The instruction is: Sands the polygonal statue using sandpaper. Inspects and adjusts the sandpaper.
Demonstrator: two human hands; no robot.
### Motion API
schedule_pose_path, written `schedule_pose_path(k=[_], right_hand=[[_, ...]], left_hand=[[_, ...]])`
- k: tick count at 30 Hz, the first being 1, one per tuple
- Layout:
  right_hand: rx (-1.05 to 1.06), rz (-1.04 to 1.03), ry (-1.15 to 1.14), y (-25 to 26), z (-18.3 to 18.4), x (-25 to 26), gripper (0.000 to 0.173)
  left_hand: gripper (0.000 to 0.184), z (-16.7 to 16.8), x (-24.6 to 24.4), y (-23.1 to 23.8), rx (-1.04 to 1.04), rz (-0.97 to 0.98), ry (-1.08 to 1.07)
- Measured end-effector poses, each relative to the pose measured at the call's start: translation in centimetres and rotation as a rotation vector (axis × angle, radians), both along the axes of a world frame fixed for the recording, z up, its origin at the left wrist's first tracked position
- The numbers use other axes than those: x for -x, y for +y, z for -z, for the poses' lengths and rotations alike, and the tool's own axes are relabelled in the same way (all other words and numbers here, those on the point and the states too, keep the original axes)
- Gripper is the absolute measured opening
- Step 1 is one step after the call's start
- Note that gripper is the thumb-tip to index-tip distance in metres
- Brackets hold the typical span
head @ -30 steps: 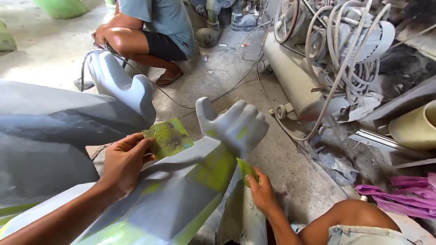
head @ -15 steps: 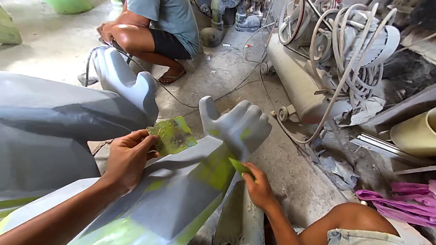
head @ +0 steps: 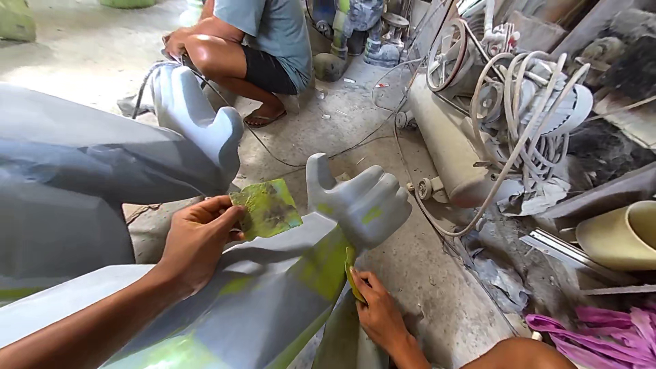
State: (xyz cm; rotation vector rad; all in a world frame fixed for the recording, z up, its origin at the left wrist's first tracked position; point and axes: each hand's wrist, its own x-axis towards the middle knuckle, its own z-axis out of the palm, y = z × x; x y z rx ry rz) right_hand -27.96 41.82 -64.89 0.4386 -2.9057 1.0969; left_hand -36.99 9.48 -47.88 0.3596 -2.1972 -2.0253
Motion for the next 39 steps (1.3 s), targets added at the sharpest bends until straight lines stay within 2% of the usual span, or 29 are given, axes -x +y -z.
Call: schedule_pose_path(k=[2, 5, 9, 17, 22, 29, 39], right_hand=[[0.081, 0.025, 0.014, 1.2, -0.2, 0.3, 0.054], [0.199, 0.120, 0.036, 1.4, 0.0, 3.4, 0.053], [0.180, 0.184, -0.017, -1.0, 1.0, 7.2, 0.049], [0.272, 0.170, -0.236, -2.5, -0.6, 7.6, 0.048], [0.294, 0.151, -0.338, -4.2, -4.7, 4.3, 0.052], [0.284, 0.168, -0.259, -7.7, -9.6, -2.6, 0.062], [0.325, 0.135, -0.221, -8.6, -11.8, -6.8, 0.059]], left_hand=[[0.012, 0.0, 0.1, -0.1, -0.004, -0.003, 0.015], [0.012, 0.3, 0.4, -0.3, -0.018, -0.004, 0.022], [0.012, 0.5, 0.4, -0.6, -0.010, -0.001, 0.027], [0.013, 0.3, 0.4, -0.5, -0.009, 0.021, 0.004], [0.014, 0.0, 0.3, -0.2, -0.021, 0.020, -0.007], [0.013, -0.2, 0.4, -0.2, -0.016, 0.026, -0.005], [0.016, -0.1, 0.3, -0.3, 0.019, 0.021, 0.008]])
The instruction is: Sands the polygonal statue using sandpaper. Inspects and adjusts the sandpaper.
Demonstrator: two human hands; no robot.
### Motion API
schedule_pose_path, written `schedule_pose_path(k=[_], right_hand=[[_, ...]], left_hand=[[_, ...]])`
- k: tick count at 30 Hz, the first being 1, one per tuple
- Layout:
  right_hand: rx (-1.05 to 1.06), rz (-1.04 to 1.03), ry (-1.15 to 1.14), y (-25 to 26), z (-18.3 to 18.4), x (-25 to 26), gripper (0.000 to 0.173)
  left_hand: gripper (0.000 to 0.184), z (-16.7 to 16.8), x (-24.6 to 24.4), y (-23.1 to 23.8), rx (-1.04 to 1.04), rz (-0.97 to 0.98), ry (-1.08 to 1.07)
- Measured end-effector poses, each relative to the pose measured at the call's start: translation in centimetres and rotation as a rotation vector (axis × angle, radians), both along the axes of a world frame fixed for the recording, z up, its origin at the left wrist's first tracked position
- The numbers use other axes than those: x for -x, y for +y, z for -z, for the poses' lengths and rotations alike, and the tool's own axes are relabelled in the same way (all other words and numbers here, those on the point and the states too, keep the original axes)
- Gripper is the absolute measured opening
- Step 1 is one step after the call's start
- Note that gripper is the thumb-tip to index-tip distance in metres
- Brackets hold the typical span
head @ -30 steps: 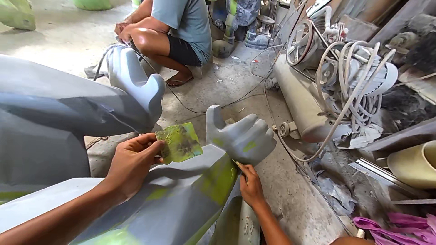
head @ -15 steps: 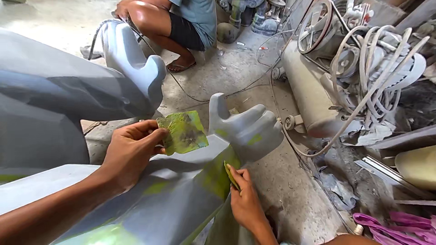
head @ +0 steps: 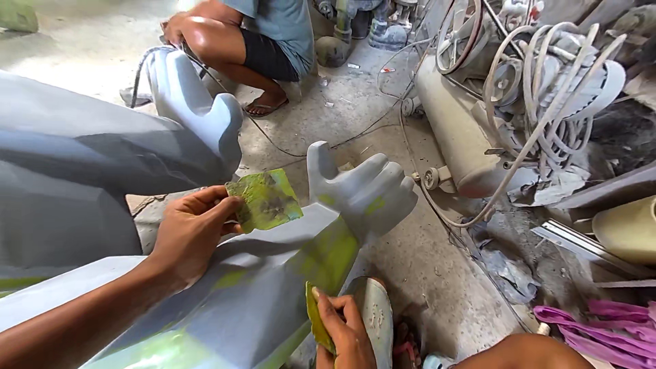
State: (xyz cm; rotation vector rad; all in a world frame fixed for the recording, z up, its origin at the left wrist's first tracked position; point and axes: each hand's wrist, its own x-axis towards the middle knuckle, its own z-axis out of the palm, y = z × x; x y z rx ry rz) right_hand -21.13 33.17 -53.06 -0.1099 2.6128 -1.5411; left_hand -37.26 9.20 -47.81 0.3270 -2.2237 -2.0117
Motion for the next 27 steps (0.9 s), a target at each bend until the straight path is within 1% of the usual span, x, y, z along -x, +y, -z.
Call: schedule_pose_path(k=[2, 4, 6, 7, 8, 9, 11, 14, 17, 19, 23, 25, 27], right_hand=[[0.081, -0.033, 0.006, 0.6, -0.3, -0.2, 0.055], [0.246, -0.018, 0.030, 2.3, 0.6, 0.5, 0.048], [0.375, 0.109, 0.006, 4.8, 2.7, 2.1, 0.040], [0.407, 0.201, -0.048, 5.9, 3.8, 3.1, 0.036], [0.427, 0.281, -0.102, 6.7, 5.0, 4.1, 0.033], [0.426, 0.313, -0.137, 7.3, 6.1, 5.1, 0.032], [0.402, 0.307, -0.196, 7.6, 7.5, 6.7, 0.032], [0.354, 0.234, -0.255, 7.2, 8.3, 7.5, 0.033], [0.365, 0.237, -0.272, 6.2, 8.3, 6.2, 0.031], [0.392, 0.248, -0.253, 5.4, 7.2, 4.2, 0.029], [0.462, 0.140, -0.131, 5.1, 4.6, 0.1, 0.030], [0.463, 0.138, -0.054, 6.1, 4.4, 0.4, 0.031], [0.436, 0.193, 0.002, 7.1, 4.8, 2.5, 0.032]], left_hand=[[0.016, 0.0, 0.0, 0.0, 0.010, -0.004, 0.004], [0.016, 0.0, 0.1, 0.0, -0.004, -0.008, 0.007], [0.016, 0.1, 0.1, -0.1, -0.012, -0.017, 0.012], [0.016, 0.0, 0.1, 0.0, -0.012, -0.021, 0.008], [0.016, 0.0, 0.1, 0.0, -0.012, -0.024, 0.004], [0.016, 0.0, 0.1, 0.0, -0.010, -0.026, 0.000], [0.015, -0.1, 0.1, 0.0, -0.009, -0.027, -0.004], [0.014, -0.1, 0.1, 0.0, -0.013, -0.026, -0.003], [0.014, -0.1, 0.1, 0.0, -0.011, -0.024, 0.002], [0.014, -0.1, 0.1, 0.1, -0.004, -0.024, -0.001], [0.016, -0.1, 0.2, 0.0, -0.005, -0.004, 0.009], [0.015, -0.1, 0.2, 0.0, -0.004, -0.002, 0.006], [0.014, -0.1, 0.2, 0.1, 0.004, -0.006, 0.003]])
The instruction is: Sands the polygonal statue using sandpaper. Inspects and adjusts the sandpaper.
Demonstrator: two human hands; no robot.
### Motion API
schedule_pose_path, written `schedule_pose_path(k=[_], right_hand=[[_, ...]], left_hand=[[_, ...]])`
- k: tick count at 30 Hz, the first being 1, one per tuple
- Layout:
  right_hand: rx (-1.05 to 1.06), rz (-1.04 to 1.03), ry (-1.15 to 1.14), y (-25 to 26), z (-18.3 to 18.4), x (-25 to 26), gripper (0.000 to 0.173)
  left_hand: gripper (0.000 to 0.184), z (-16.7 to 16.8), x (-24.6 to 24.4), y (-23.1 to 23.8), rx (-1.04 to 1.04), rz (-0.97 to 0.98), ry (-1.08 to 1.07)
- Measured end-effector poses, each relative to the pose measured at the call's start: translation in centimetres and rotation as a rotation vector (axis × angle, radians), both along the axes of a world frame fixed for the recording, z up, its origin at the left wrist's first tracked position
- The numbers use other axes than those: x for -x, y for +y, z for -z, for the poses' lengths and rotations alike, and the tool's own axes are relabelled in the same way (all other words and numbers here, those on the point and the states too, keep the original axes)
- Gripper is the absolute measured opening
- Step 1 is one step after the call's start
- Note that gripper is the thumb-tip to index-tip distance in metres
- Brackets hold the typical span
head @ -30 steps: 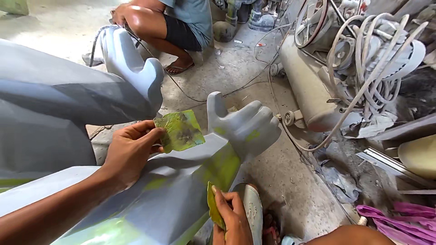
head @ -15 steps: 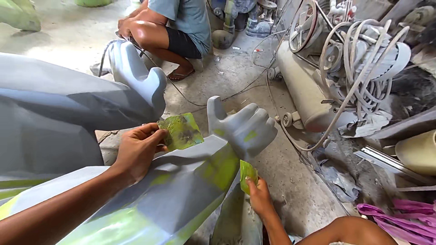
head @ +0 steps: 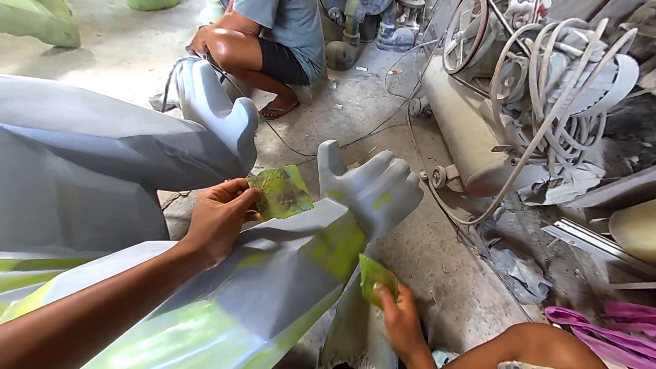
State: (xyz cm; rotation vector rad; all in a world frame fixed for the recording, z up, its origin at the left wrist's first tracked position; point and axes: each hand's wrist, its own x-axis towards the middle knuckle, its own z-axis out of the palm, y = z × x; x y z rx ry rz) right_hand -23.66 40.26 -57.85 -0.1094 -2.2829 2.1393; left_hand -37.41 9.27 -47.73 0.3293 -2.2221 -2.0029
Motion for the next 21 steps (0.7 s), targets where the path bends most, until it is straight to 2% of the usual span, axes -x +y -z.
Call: schedule_pose_path(k=[3, 5, 8, 11, 15, 17, 19, 21], right_hand=[[-0.135, -0.059, 0.144, 0.1, 0.5, 4.0, 0.035], [-0.313, -0.171, 0.205, -0.7, 1.0, 5.3, 0.041], [-0.627, -0.222, 0.245, -2.8, 1.4, 4.4, 0.052], [-0.771, -0.204, 0.272, -3.7, 1.9, 1.9, 0.057], [-0.768, -0.247, 0.308, -2.4, 2.4, -0.8, 0.057], [-0.669, -0.299, 0.318, -1.0, 2.2, -1.2, 0.054], [-0.527, -0.268, 0.311, 0.5, 2.6, 0.0, 0.052], [-0.472, -0.166, 0.288, 1.5, 3.2, 2.8, 0.052]], left_hand=[[0.015, 0.0, 0.0, 0.0, 0.023, 0.014, 0.006], [0.015, -0.1, 0.0, 0.0, 0.040, 0.021, 0.009], [0.015, -0.1, 0.0, 0.2, 0.031, 0.015, 0.010], [0.014, -0.1, 0.0, 0.2, 0.022, 0.013, -0.005], [0.013, -0.1, 0.0, 0.4, -0.001, 0.011, -0.004], [0.012, 0.0, -0.1, 0.2, -0.012, 0.011, 0.007], [0.012, 0.2, 0.1, -0.1, -0.019, 0.017, 0.014], [0.013, 0.3, 0.1, 0.0, -0.027, 0.012, 0.015]])
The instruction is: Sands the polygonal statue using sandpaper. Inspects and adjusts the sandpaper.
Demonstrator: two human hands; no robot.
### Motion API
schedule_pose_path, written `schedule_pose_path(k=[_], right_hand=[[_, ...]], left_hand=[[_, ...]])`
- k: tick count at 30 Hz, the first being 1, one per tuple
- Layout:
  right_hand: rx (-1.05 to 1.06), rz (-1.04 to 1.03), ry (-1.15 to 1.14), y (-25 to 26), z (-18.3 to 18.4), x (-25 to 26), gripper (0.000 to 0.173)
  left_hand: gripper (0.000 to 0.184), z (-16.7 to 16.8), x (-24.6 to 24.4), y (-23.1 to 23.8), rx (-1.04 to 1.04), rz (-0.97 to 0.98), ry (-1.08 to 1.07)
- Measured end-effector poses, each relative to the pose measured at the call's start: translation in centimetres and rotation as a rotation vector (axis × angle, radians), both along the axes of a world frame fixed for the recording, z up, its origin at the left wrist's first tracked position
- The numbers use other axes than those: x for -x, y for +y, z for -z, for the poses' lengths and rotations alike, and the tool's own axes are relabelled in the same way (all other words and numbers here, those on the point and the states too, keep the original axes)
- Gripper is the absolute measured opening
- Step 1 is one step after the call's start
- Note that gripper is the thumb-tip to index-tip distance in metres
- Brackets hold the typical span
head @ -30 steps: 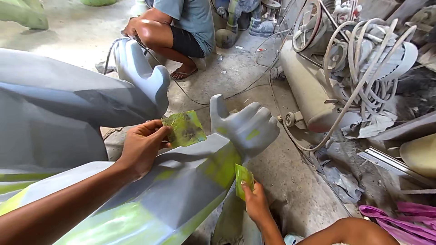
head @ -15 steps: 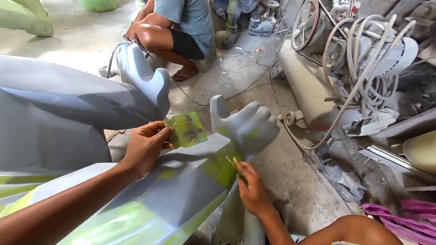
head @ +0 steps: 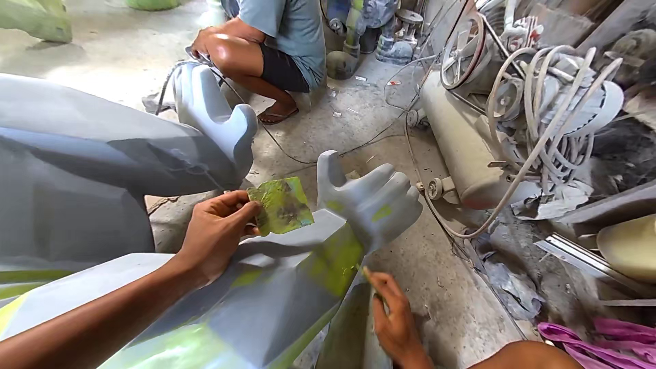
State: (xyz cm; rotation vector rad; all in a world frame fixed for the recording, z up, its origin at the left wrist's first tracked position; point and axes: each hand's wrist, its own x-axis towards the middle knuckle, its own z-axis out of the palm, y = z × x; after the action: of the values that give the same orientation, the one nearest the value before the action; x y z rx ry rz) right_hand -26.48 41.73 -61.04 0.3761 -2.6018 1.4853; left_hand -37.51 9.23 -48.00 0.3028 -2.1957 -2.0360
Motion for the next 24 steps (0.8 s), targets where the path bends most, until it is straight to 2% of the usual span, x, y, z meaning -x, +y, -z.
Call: schedule_pose_path(k=[5, 9, 12, 18, 24], right_hand=[[-0.087, 0.142, -0.127, -0.6, 2.5, 7.1, 0.045], [-0.172, 0.168, -0.184, -2.5, 4.3, 8.9, 0.045], [-0.157, 0.152, -0.290, -2.8, 3.6, 9.3, 0.045], [-0.080, 0.110, -0.445, -3.9, -0.2, 6.8, 0.046], [-0.055, 0.103, -0.406, -6.7, -4.8, 1.2, 0.050]], left_hand=[[0.012, -0.1, -0.2, 0.0, -0.009, -0.018, -0.018], [0.012, 0.0, -0.1, 0.0, -0.017, -0.018, -0.024], [0.013, -0.1, 0.0, 0.0, -0.019, -0.010, -0.030], [0.012, -0.3, -0.1, 0.2, -0.022, 0.005, -0.033], [0.012, -0.5, -0.1, 0.4, -0.031, -0.002, -0.032]])
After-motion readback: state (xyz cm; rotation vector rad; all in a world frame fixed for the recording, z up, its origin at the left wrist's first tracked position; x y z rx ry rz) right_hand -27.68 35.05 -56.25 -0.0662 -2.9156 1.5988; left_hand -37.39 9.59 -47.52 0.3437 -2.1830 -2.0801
